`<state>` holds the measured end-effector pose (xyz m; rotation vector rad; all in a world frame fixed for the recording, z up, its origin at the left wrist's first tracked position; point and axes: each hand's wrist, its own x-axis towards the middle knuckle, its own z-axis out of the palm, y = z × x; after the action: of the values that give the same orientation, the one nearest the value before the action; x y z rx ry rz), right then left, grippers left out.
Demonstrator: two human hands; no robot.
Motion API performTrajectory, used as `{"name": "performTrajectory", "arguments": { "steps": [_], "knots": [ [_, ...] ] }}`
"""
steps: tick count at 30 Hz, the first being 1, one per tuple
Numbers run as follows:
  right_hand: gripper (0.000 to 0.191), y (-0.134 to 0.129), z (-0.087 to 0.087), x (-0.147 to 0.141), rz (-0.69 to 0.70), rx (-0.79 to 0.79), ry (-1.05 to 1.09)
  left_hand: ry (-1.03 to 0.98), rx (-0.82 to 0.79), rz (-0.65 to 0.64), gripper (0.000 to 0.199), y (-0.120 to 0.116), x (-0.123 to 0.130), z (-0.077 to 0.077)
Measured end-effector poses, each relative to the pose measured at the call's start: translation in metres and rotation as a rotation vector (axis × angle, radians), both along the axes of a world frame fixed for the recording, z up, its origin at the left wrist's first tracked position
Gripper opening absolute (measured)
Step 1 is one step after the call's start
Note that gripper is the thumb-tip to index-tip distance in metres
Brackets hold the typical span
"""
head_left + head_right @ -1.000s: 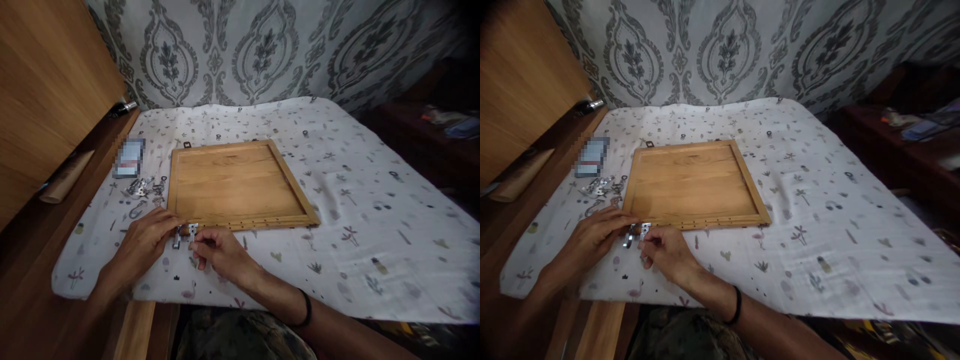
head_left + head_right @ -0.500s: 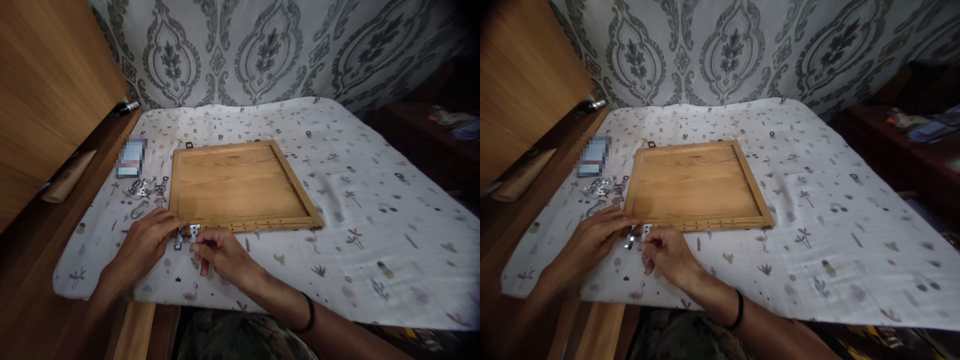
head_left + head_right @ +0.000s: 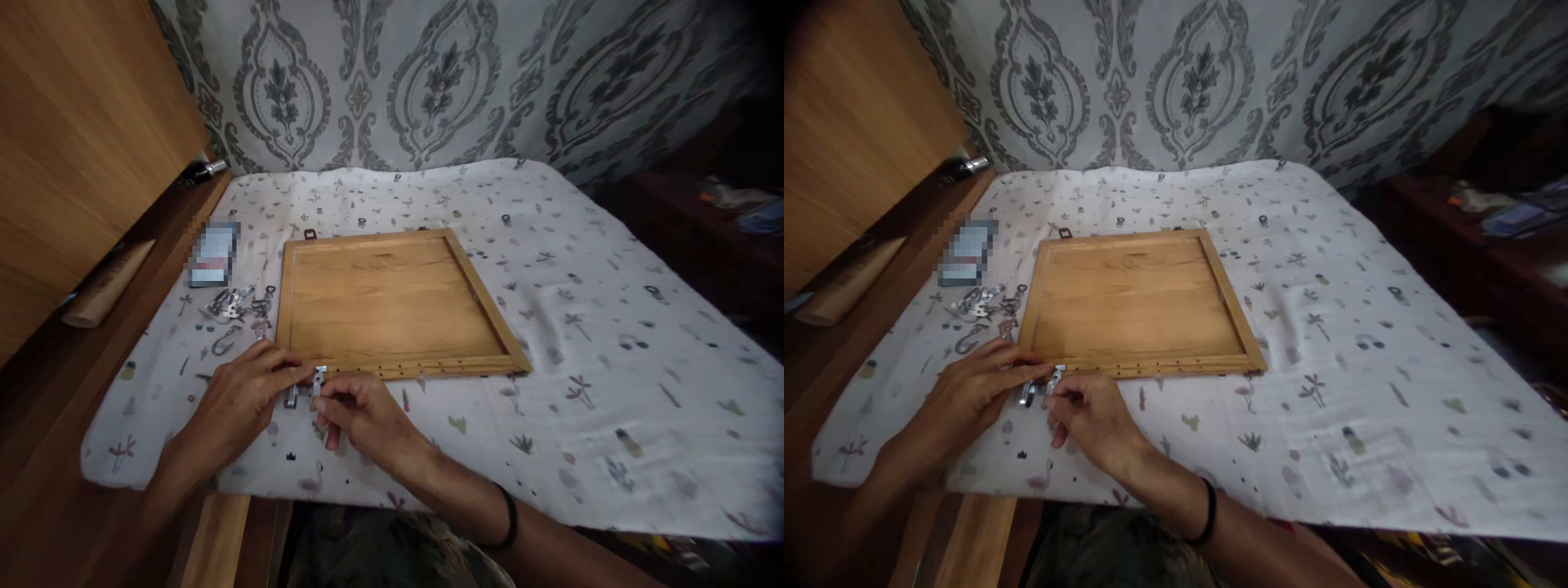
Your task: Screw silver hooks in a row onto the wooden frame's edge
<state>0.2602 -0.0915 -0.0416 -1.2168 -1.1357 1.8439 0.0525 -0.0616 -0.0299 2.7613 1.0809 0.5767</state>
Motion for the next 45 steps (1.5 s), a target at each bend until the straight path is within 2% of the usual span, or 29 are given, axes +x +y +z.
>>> {"name": "performTrajectory", "arguments": {
  "steps": [14, 21, 27, 38, 45],
  "knots": [
    [0.025, 0.0000, -0.0005, 0.0029, 0.027, 0.028, -0.020, 0.014, -0.024, 0.002, 0.048, -0.0011, 0.0004, 0.0006],
    [0.027, -0.0019, -0.0028, 0.0025, 0.017, 0.049, 0.011, 0.008, -0.042, -0.014, 0.058, 0.0002, -0.0014, -0.0006],
    [0.027, -0.0048, -0.0022, 0.0009, -0.012, 0.064, 0.007, 0.023, -0.021, -0.020, 0.051, 0.0007, -0.0017, 0.0012],
    [0.024, -0.0081, -0.0021, 0.0015, -0.019, 0.090, -0.020, -0.002, -0.039, -0.039, 0.054, 0.0018, -0.0024, 0.0003],
    [0.026, -0.0074, -0.0023, 0.0013, -0.021, 0.089, -0.028, 0.011, -0.071, -0.035, 0.050, 0.0022, -0.0004, 0.0051]
  ]
}}
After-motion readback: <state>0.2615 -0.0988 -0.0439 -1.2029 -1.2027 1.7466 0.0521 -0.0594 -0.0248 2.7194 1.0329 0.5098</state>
